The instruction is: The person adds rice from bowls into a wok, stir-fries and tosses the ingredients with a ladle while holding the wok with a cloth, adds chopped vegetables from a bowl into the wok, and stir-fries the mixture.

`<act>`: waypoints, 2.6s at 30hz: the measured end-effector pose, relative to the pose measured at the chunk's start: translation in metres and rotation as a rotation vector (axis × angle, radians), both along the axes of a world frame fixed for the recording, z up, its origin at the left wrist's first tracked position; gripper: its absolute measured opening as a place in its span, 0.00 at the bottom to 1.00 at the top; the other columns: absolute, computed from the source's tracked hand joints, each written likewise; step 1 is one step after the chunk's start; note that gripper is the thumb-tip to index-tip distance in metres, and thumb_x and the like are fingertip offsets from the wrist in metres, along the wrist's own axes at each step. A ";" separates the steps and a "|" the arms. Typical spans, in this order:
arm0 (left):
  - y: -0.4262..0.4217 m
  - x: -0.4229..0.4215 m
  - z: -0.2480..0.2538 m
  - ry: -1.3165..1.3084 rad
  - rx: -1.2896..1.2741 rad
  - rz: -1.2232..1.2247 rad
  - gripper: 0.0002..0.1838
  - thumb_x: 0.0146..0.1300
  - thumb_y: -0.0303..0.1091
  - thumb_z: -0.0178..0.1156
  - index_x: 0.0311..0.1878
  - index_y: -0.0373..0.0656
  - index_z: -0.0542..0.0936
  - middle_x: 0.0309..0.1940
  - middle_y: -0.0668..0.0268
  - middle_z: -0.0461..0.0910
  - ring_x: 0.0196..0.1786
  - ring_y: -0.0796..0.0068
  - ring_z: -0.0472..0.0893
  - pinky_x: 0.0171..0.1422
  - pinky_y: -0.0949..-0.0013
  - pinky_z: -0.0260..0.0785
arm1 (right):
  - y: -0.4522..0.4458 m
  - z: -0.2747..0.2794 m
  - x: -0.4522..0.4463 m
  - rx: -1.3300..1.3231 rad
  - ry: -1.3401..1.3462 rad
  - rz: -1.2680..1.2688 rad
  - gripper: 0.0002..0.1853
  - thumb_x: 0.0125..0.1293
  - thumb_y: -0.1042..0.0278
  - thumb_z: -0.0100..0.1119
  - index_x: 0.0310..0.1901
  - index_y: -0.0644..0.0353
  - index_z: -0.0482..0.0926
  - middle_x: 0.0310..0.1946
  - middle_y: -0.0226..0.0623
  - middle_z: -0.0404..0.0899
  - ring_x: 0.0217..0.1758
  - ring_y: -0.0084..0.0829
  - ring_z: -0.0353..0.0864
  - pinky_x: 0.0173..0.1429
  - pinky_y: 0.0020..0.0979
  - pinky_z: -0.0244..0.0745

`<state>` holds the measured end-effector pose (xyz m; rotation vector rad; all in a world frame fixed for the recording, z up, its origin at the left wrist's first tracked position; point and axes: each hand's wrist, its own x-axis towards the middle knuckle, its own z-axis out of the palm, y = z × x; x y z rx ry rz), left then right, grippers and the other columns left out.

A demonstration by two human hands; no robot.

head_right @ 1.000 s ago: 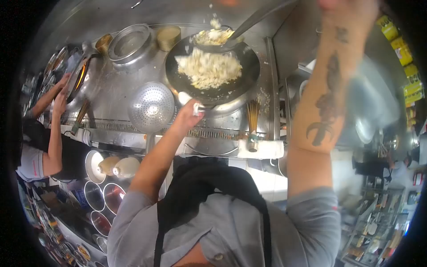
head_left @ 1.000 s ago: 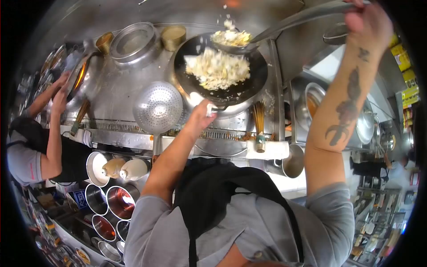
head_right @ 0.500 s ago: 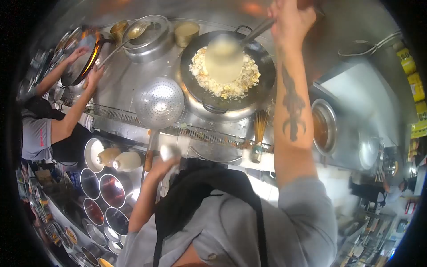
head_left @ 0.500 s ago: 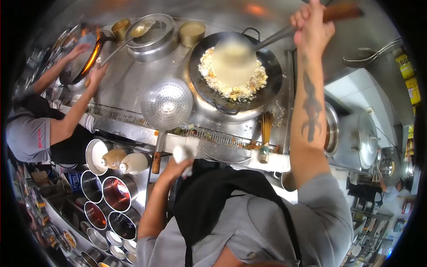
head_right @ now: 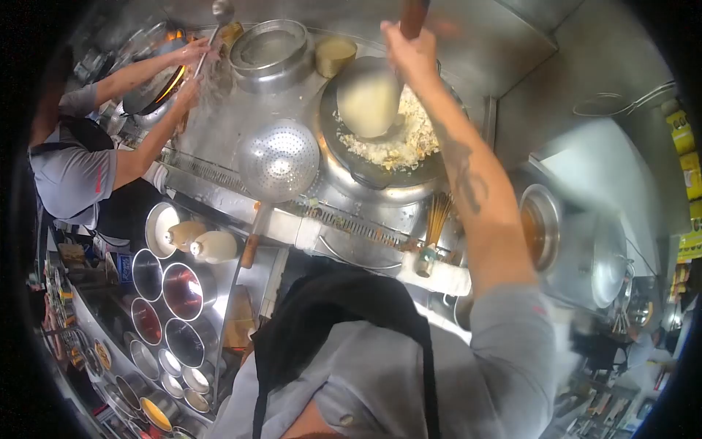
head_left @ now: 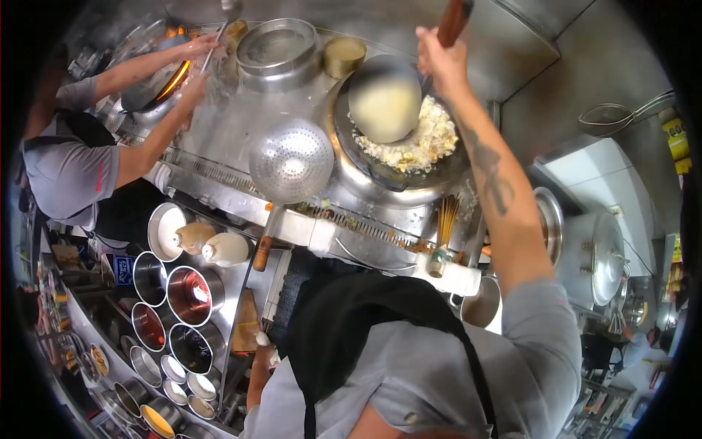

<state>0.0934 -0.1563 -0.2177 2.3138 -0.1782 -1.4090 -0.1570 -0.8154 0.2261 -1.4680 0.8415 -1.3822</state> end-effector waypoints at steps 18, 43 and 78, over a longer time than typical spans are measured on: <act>-0.177 -0.001 0.151 0.617 -0.402 0.188 0.26 0.60 0.54 0.58 0.51 0.43 0.70 0.30 0.63 0.77 0.26 0.68 0.80 0.16 0.70 0.69 | -0.052 0.016 -0.005 0.033 0.139 0.012 0.13 0.61 0.64 0.62 0.26 0.53 0.67 0.14 0.21 0.63 0.10 0.14 0.56 0.15 0.23 0.53; -0.527 -0.178 0.193 0.982 -0.424 0.032 0.11 0.59 0.38 0.61 0.43 0.50 0.72 0.33 0.65 0.76 0.33 0.66 0.76 0.27 0.66 0.70 | -0.032 -0.014 -0.089 -0.235 0.108 -0.243 0.08 0.61 0.73 0.57 0.25 0.62 0.72 0.16 0.29 0.71 0.16 0.24 0.70 0.22 0.27 0.67; -0.377 -0.156 0.194 0.932 -0.530 -0.059 0.11 0.59 0.27 0.54 0.46 0.42 0.72 0.36 0.63 0.74 0.35 0.72 0.74 0.31 0.71 0.68 | 0.039 0.086 -0.064 -0.277 -0.120 -0.375 0.09 0.62 0.67 0.59 0.28 0.61 0.73 0.12 0.30 0.69 0.10 0.24 0.67 0.14 0.27 0.62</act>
